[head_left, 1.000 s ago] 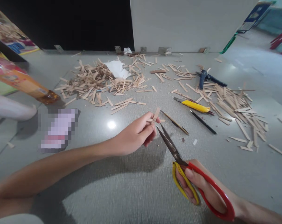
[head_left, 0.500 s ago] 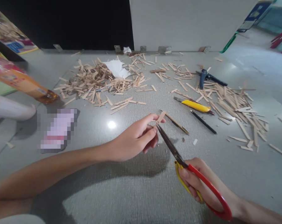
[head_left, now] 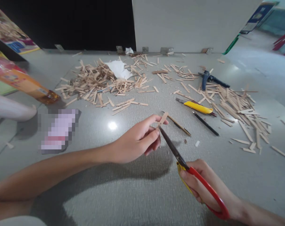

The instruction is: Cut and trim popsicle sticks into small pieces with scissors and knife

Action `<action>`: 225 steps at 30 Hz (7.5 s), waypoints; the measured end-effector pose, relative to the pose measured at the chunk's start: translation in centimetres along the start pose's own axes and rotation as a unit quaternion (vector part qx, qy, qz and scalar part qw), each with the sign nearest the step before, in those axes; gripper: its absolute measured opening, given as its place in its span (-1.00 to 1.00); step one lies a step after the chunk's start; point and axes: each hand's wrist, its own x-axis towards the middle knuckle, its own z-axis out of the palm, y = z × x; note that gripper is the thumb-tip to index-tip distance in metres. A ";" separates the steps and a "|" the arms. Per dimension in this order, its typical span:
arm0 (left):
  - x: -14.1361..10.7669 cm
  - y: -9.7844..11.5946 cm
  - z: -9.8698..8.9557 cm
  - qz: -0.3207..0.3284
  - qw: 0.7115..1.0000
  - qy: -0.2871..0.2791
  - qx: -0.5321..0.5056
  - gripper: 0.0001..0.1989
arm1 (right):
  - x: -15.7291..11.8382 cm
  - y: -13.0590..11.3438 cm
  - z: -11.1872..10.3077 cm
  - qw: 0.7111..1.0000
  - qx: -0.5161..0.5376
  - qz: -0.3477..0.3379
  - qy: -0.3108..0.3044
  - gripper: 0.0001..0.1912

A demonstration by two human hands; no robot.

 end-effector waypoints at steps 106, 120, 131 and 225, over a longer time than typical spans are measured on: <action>-0.3 0.6 -0.2 0.010 0.973 -0.031 -0.229 -0.76 | 0.6 -1.1 0.0 0.943 -0.196 -0.204 0.175 -0.54; -0.4 -0.6 0.0 0.044 0.909 -0.185 -0.370 -0.80 | 0.4 0.3 -0.2 0.904 -0.241 -0.309 0.171 -0.61; -1.3 0.3 -0.2 -0.031 0.900 -0.236 -0.366 -0.75 | 0.5 -0.3 -0.2 0.920 -0.223 -0.289 0.142 -0.54; -0.7 -1.5 1.1 0.077 0.988 0.041 0.127 -0.68 | -0.8 -0.6 0.9 0.994 0.046 0.103 -0.005 -0.12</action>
